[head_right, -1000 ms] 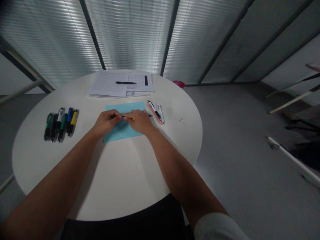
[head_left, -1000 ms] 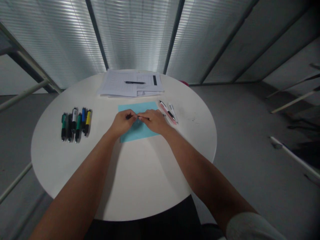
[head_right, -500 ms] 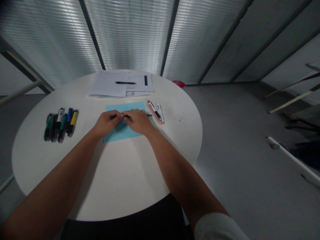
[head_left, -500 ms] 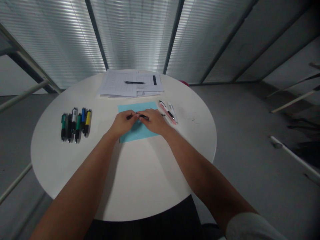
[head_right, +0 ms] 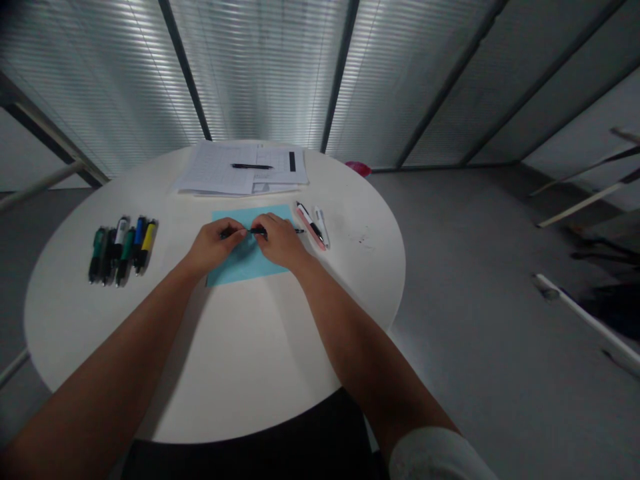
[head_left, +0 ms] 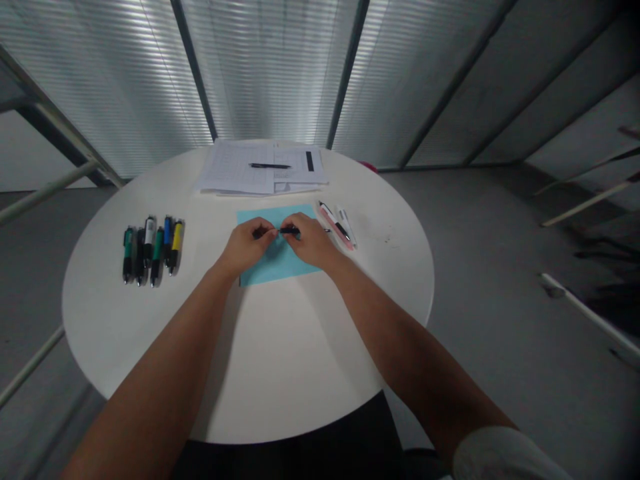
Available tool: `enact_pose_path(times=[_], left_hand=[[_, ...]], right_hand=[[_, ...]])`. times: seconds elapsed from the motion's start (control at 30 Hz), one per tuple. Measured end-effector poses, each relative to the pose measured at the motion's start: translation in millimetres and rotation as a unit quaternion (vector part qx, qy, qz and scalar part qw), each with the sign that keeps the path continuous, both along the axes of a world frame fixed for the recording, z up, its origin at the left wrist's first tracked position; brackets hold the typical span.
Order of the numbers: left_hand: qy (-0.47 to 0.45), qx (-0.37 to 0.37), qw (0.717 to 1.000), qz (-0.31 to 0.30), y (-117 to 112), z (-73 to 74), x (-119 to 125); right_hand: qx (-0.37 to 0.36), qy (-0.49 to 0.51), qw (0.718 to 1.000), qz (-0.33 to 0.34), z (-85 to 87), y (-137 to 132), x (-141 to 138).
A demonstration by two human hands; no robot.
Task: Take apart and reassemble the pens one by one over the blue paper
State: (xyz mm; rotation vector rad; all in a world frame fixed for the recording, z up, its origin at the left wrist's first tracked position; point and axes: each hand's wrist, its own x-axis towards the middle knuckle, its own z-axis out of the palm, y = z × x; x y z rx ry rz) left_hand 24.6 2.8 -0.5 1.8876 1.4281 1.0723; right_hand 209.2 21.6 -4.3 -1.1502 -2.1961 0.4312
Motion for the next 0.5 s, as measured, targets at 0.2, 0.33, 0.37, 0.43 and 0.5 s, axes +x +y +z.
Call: enact_pose_path(times=[0.2,0.33,0.37,0.43,0.5], left_hand=[[0.006,0.010,1.000,-0.012,0.8,-1.4,-0.1],[0.007,0.007,1.000,-0.015,0.1,-0.4,0.3],[0.006,0.005,1.000,-0.016,0.0,-0.2,0.2],[0.008,0.005,1.000,-0.017,0.2,-0.2,-0.8],[0.019,0.014,1.000,-0.010,1.1,-0.8,-2.2]], right_hand=[[-0.002,-0.004,1.000,0.003,0.4,0.1,1.1],[0.002,-0.001,1.000,0.005,0.2,0.2,1.3],[0.001,-0.002,1.000,0.005,0.2,0.2,1.2],[-0.002,-0.004,1.000,0.001,0.5,0.4,1.0],[-0.002,-0.002,1.000,-0.005,0.9,0.5,1.0]])
